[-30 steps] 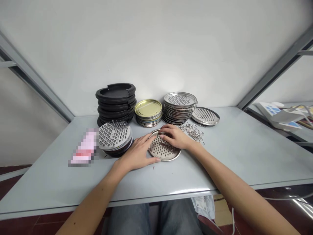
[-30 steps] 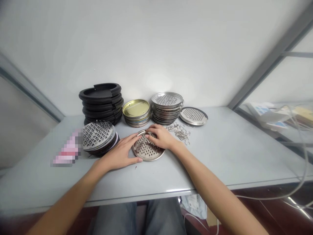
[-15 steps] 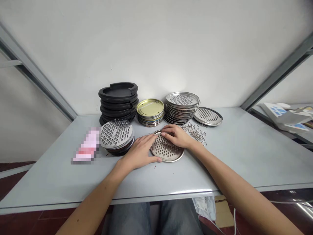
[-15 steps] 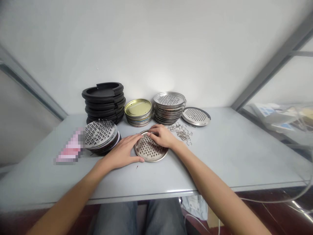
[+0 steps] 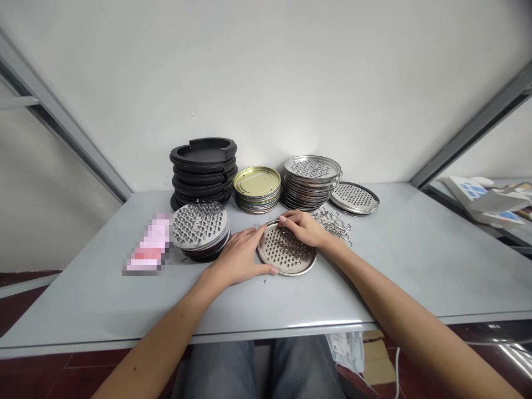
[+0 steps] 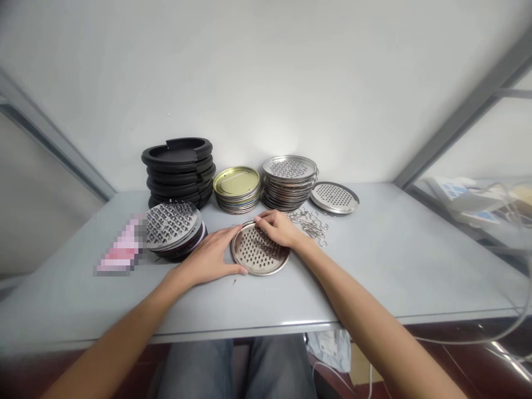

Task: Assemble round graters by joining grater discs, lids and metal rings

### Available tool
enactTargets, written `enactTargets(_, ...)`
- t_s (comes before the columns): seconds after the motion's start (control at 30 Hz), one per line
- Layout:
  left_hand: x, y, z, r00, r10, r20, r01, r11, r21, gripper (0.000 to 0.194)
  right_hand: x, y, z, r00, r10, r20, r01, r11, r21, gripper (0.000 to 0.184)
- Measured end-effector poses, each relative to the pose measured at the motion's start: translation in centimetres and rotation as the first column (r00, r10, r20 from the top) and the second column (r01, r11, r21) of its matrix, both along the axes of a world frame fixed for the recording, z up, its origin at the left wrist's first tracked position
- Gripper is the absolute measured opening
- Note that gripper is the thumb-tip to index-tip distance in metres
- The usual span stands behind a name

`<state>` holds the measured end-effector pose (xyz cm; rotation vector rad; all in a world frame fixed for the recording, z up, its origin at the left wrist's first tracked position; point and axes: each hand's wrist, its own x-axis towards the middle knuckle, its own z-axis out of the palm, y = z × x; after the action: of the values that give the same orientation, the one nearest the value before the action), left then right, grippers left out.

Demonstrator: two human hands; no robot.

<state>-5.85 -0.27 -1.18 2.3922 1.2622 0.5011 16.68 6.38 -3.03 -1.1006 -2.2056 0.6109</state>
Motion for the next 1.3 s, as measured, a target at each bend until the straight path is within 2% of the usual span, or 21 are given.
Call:
enactTargets(0.2, 0.0, 0.1, -0.1, 1.0, 0.008, 0.008, -0.008, 1.0, -0.011, 0.098, 0.0, 0.0, 0.0, 0.998, 0.047, -0.03, -0.046, 0.999, 0.005, 0.049)
enactTargets(0.63, -0.1, 0.3, 0.0, 1.0, 0.014, 0.015, -0.014, 1.0, -0.024, 0.103, -0.1, -0.1, 0.1, 1.0, 0.011, -0.001, -0.011, 1.0, -0.004, 0.049)
enactTargets(0.9, -0.1, 0.2, 0.3, 1.0, -0.024, 0.001, 0.024, 1.0, -0.007, 0.094, 0.8, 0.0, -0.1, 1.0, -0.002, -0.03, 0.0, 0.997, -0.072, 0.055)
enactTargets(1.3, -0.2, 0.2, 0.2, 0.999, -0.046, 0.012, 0.046, 0.999, -0.002, 0.096, 0.4, -0.2, 0.2, 0.996, 0.066, 0.065, -0.07, 0.996, 0.048, 0.05)
